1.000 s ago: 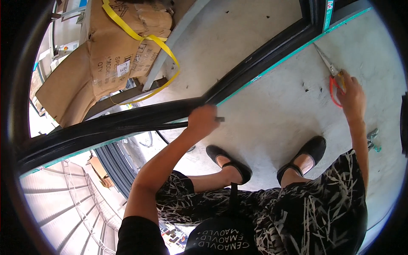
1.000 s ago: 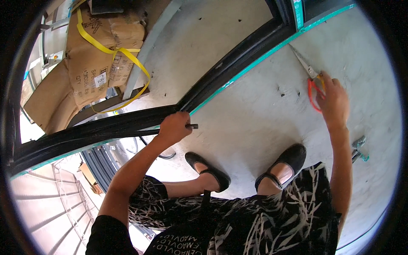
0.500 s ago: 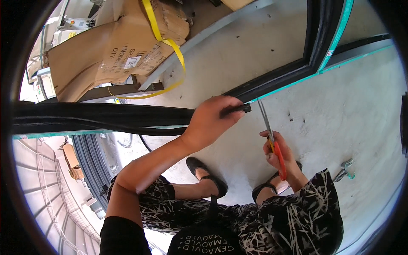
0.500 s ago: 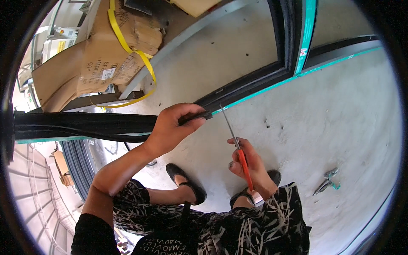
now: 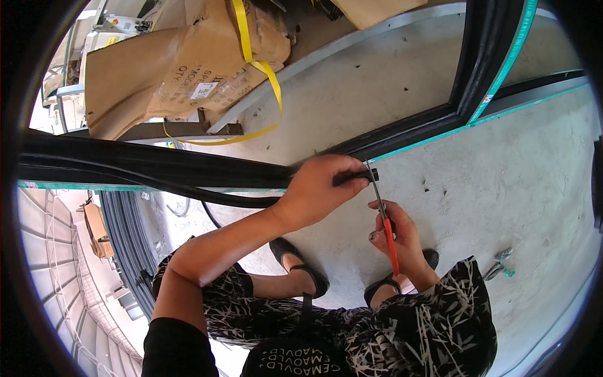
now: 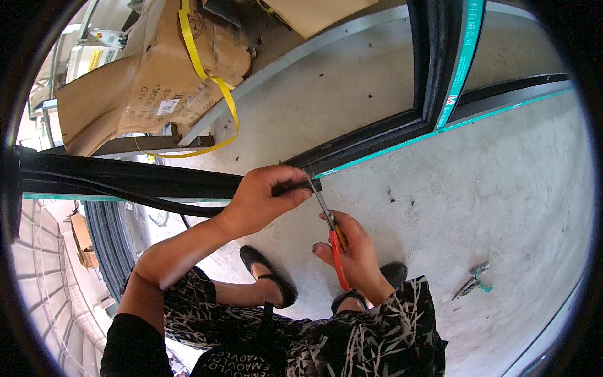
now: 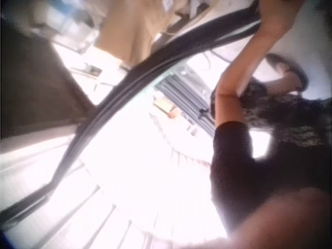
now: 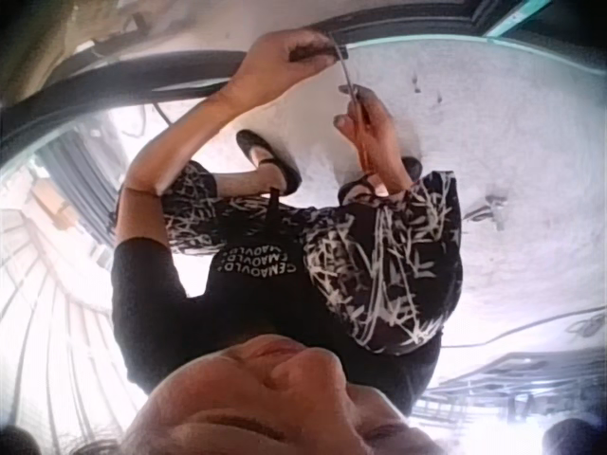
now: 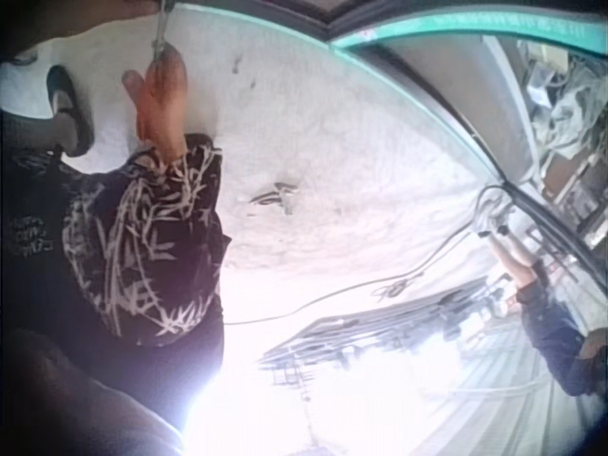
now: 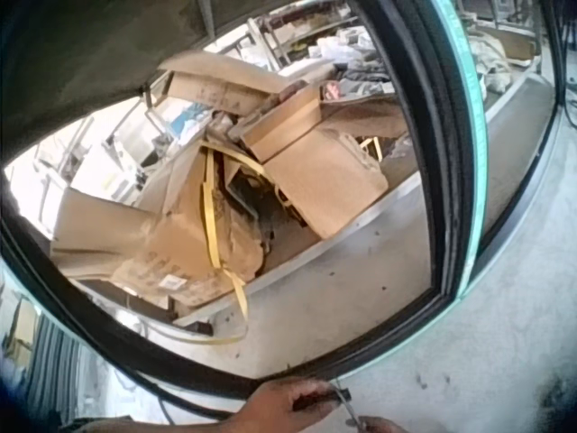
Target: The person installs a black rubber seal along the interior edge of a large metal door frame. They press the rubber strip into the track by hand, cut the excess length using a pair of shears, and then use a red electric drill to secure a corner screw into the frame.
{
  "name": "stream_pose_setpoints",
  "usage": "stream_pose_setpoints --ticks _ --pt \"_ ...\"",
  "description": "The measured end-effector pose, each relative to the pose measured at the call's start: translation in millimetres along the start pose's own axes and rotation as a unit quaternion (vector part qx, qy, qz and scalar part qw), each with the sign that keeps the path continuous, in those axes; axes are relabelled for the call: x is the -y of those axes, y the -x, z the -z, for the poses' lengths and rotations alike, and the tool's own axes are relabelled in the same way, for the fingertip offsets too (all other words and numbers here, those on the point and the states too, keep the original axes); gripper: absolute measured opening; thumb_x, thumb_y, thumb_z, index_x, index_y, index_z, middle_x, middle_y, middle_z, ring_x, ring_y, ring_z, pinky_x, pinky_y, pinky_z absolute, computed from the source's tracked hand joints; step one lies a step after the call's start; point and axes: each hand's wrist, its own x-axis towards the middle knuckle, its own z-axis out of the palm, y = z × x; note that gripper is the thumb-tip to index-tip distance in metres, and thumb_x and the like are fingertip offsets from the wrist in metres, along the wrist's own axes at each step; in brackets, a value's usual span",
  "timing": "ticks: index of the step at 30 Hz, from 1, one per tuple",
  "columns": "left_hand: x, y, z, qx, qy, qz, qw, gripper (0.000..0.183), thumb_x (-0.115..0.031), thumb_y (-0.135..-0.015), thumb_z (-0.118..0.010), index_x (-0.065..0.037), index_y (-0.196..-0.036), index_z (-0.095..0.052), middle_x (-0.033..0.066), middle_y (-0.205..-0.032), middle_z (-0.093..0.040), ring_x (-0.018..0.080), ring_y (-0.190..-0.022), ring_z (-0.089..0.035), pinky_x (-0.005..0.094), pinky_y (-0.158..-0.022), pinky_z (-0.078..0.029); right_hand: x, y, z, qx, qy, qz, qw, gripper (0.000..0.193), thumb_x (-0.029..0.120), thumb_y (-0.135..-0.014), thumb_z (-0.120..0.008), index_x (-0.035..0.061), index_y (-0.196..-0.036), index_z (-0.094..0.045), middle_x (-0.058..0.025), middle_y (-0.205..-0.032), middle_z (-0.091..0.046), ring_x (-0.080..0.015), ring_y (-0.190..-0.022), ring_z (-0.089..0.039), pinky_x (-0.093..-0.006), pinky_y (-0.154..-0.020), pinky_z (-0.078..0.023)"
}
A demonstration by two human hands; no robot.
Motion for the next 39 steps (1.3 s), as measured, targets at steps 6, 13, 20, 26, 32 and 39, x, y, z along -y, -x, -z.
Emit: stream_pose_setpoints --ticks 6,13,20,26,32,39 --pt "3.6 -1.2 5.2 0.028 0.011 0.022 0.999 0.020 -0.011 -0.086 -0.070 0.001 -0.101 -0.066 0.0002 -0.083 -0.064 0.0050 -0.075 -0.056 0.0218 -0.068 -0.049 1.0 0.1 -0.6 -0.028 0.082 -0.026 0.996 0.050 0.014 -0.075 -0.079 -0.0017 -0.116 -0.056 -0.0052 -0.082 -0.053 -0.0122 -0.073 -0.048 -0.0247 -0.070 -0.044" --pt "-2.5 -6.1 12.1 0.076 0.079 0.094 0.990 0.021 -0.013 -0.086 -0.070 0.000 -0.102 -0.067 0.0009 -0.083 -0.065 0.0068 -0.072 -0.057 0.0220 -0.064 -0.048 4.1 -0.7 0.9 -0.022 0.086 0.025 0.996 0.043 0.014 -0.078 -0.070 0.0027 -0.117 -0.053 0.0052 -0.075 -0.039 -0.0047 -0.067 -0.037 -0.0188 -0.061 -0.034" --pt "0.0 -6.1 11.7 0.110 0.093 0.110 0.983 0.024 -0.018 -0.085 -0.070 0.000 -0.101 -0.068 0.0030 -0.079 -0.064 0.0088 -0.069 -0.057 0.0244 -0.060 -0.048 -1.6 1.9 0.0 -0.027 0.097 0.036 0.994 0.044 0.014 -0.077 -0.070 0.0035 -0.116 -0.054 0.0049 -0.075 -0.039 -0.0041 -0.067 -0.036 -0.0190 -0.060 -0.034" --pt "-1.5 -7.9 16.5 0.120 0.090 0.125 0.981 0.022 -0.018 -0.086 -0.071 -0.002 -0.101 -0.068 0.0001 -0.079 -0.063 0.0068 -0.068 -0.055 0.0220 -0.060 -0.045 -2.5 3.7 0.7 -0.046 0.136 0.043 0.989 0.033 0.013 -0.078 -0.071 0.0028 -0.107 -0.059 0.0065 -0.068 -0.039 -0.0037 -0.060 -0.036 -0.0197 -0.054 -0.032" --pt "4.6 -9.9 24.1 0.121 0.105 0.163 0.973 0.028 -0.018 -0.084 -0.071 0.001 -0.104 -0.068 0.0030 -0.081 -0.066 0.0092 -0.072 -0.059 0.0244 -0.062 -0.048 7.7 4.8 5.2 -0.031 0.185 0.047 0.981 0.028 0.004 -0.078 -0.067 0.0015 -0.105 -0.060 0.0064 -0.068 -0.041 -0.0037 -0.061 -0.037 -0.0197 -0.055 -0.035" --pt "3.2 -3.2 30.2 0.164 0.181 0.141 0.959 0.025 -0.017 -0.085 -0.070 -0.001 -0.105 -0.068 0.0033 -0.085 -0.067 0.0088 -0.073 -0.060 0.0232 -0.063 -0.048 20.2 7.5 43.6 -0.062 0.188 0.039 0.980 0.058 0.018 -0.065 -0.085 0.0029 -0.114 -0.058 -0.0039 -0.080 -0.052 -0.0133 -0.069 -0.047 -0.0272 -0.062 -0.042"
